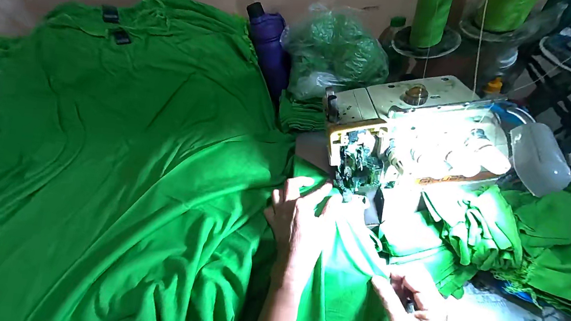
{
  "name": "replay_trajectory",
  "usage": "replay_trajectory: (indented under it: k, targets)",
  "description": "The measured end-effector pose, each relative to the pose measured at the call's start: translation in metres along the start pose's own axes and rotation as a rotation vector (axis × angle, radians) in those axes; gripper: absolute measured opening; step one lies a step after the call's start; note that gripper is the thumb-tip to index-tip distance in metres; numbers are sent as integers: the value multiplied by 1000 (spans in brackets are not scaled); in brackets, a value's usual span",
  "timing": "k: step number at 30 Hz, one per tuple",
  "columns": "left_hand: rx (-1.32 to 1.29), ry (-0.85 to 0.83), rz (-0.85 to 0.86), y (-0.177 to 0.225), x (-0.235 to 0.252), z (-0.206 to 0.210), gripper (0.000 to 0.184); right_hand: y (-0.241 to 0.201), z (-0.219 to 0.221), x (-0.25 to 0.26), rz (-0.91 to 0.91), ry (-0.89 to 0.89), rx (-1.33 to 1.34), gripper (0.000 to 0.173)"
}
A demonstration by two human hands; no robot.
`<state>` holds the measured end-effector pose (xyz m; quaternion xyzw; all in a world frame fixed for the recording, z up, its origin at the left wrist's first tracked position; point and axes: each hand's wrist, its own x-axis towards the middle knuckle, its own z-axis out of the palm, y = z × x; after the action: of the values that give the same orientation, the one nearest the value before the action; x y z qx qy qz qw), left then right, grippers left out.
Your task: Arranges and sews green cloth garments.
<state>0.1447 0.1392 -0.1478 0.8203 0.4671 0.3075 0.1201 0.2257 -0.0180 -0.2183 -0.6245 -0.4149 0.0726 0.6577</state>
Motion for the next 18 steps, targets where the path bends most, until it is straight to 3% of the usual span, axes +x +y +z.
replay_trajectory:
  k: [5, 10, 14, 17, 18]
  targets:
    - [-48, -134, -31, -9, 26, 1, 29, 3, 9, 15, 74, -71, 114, 13]
    - [-120, -180, 46, -29, 69, 10, 30, -4, 8, 43, 62, -154, -24, 18]
    - [-171, 128, 173, -35, 16, -6, 23, -14, -7, 42, 159, -335, -80, 21]
    - [-235, 531, 330, -49, -82, -28, 17, -10, -27, 19, 173, -488, 18, 21]
    - [-245, 591, 300, -58, -122, -42, 17, -6, -36, 14, 202, -553, 115, 18]
